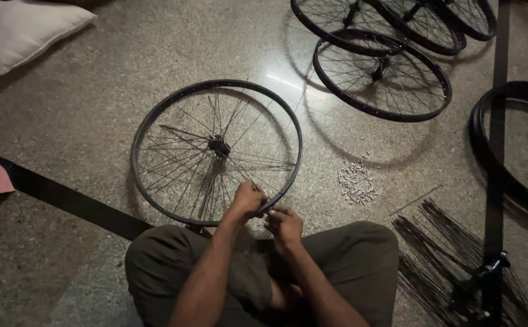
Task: The person sits on the floor and laces a bicycle wheel by inserting spokes into the rim and securing them with nipples. They repeatedly pick up spokes and nipples from piles on the floor, thread the spokes through the rim holes, and tighten the nipples by hand.
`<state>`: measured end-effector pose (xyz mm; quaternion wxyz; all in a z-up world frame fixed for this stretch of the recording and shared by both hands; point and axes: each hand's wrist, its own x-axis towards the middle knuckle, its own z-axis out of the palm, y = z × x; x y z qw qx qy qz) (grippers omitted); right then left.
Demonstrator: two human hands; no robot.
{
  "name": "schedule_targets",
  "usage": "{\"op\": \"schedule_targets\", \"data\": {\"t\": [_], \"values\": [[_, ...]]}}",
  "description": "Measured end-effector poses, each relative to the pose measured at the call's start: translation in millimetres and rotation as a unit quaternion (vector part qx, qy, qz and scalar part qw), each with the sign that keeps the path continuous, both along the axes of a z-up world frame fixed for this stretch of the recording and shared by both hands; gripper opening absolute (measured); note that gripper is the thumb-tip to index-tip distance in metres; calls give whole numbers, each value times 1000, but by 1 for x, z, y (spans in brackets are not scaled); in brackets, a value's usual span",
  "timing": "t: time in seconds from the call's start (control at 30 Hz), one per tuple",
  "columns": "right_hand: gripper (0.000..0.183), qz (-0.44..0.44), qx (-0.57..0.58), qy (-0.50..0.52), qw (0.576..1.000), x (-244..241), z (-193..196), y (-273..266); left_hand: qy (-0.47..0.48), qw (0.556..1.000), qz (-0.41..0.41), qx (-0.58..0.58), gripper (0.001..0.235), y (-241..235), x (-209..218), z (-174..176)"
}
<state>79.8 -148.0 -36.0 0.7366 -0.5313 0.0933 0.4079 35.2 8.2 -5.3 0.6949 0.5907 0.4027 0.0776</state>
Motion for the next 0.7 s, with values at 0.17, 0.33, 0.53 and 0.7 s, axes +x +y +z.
{"op": "schedule_targets", "data": {"t": [0.17,0.33,0.53,0.7], "values": [[17,-13,14,12,1000,4,-1,1,0,1000,-10,12,18,-1,1,5],[17,18,-26,-26,999,3,-3,1,4,1000,9,-4,19,-3,1,3],[18,-2,99,102,990,7,-7,2,-12,999,2,-41,20,1,4,-9],[18,-21,103,102,989,8,-8,0,-47,998,-8,-35,17,4,6,-14]]}}
